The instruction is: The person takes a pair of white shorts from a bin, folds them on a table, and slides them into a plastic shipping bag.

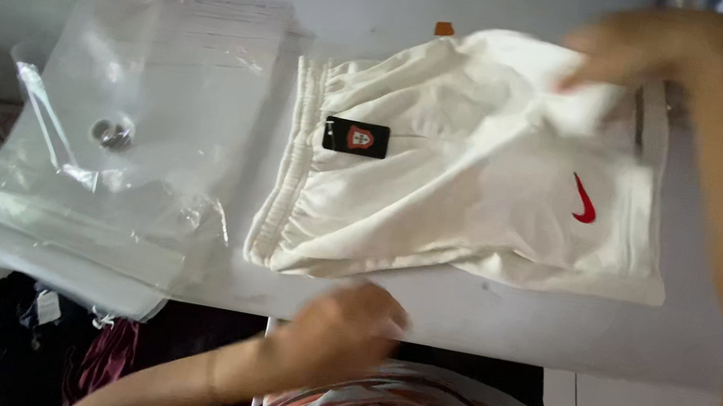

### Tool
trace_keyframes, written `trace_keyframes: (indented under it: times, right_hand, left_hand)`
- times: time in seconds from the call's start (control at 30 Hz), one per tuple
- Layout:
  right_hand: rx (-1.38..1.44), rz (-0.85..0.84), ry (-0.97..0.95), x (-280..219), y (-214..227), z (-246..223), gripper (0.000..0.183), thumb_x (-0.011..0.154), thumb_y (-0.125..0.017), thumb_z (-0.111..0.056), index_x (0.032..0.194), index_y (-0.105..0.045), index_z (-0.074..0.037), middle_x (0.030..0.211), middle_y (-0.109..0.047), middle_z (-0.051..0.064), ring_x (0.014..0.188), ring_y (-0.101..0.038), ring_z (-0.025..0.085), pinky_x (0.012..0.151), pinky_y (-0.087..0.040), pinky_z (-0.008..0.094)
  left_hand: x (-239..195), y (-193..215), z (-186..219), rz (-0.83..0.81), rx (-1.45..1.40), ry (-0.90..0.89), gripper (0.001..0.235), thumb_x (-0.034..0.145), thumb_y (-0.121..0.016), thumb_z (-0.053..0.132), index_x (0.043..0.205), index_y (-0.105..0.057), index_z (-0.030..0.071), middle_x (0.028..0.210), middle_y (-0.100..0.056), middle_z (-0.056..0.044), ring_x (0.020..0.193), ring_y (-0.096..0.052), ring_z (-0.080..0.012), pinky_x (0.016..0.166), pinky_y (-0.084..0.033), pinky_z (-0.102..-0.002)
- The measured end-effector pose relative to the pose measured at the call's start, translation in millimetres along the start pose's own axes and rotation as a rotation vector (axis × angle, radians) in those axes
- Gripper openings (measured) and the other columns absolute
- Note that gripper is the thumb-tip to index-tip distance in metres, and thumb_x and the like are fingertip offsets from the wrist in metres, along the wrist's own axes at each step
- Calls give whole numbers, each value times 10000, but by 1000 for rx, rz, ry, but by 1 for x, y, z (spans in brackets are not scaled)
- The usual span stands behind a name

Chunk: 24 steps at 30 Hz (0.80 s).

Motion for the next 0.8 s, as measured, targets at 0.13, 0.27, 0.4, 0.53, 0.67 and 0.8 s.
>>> trace_keyframes:
  times: [0.13,0.27,0.4,0.53,0.67,0.8]
  right_hand:
    - [636,-185,828,-63,1,-113,383,1033,-492,-439,1295,-512,-160,1129,-511,46,968,-481,182,816,-410,360]
    - [519,120,916,-69,18,-119,699,955,-482,-532,1483,-414,-79,1495,-548,166,1283,-626,296,1023,-555,426]
    - [-187,478,316,16,0,1,494,1094,-559,-476,1233,-629,-7,1087,-693,254,953,-667,425,769,-499,540]
    - [-147,635,45,82,-43,106,595,997,-417,-438,995,-589,132,938,-661,353,870,-656,481,744,-516,535]
    - [292,845,66,67,-61,108,347,1007,-581,-409,820,-687,-136,771,-652,52,743,-646,262,619,-457,499]
    - [296,1004,-79,119,-71,135,592,966,-776,-659,684,-549,-191,651,-568,17,663,-609,303,721,-439,541]
  left_hand:
    - [40,-25,62,-103,22,-346,99,979,-547,36,900,-576,88,861,-542,-85,747,-526,-279,737,-460,-405]
    - [61,-37,71,-40,-65,-277,98,1004,-581,31,909,-568,48,832,-559,-130,739,-575,-320,646,-479,-421]
    - [53,30,54,-220,-382,-246,147,1075,-535,152,1047,-596,21,990,-634,-161,929,-603,-351,902,-501,-426]
    - [87,82,-114,-169,-264,558,246,986,-628,293,1201,-667,180,1147,-692,-8,883,-695,-153,810,-540,-319]
    - [98,112,-308,192,85,778,233,1066,-371,163,1136,-553,36,1135,-655,-174,1051,-583,-338,855,-468,-501]
    - [95,52,-398,-475,905,521,177,1012,-677,162,931,-722,11,980,-726,-150,929,-710,-281,776,-641,-374]
Point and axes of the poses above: each hand's wrist, its own x-axis towards the middle knuckle, its own y-axis out of the back of the hand, z = x × y, the point moved 5 cm from there along x, towards the middle knuckle
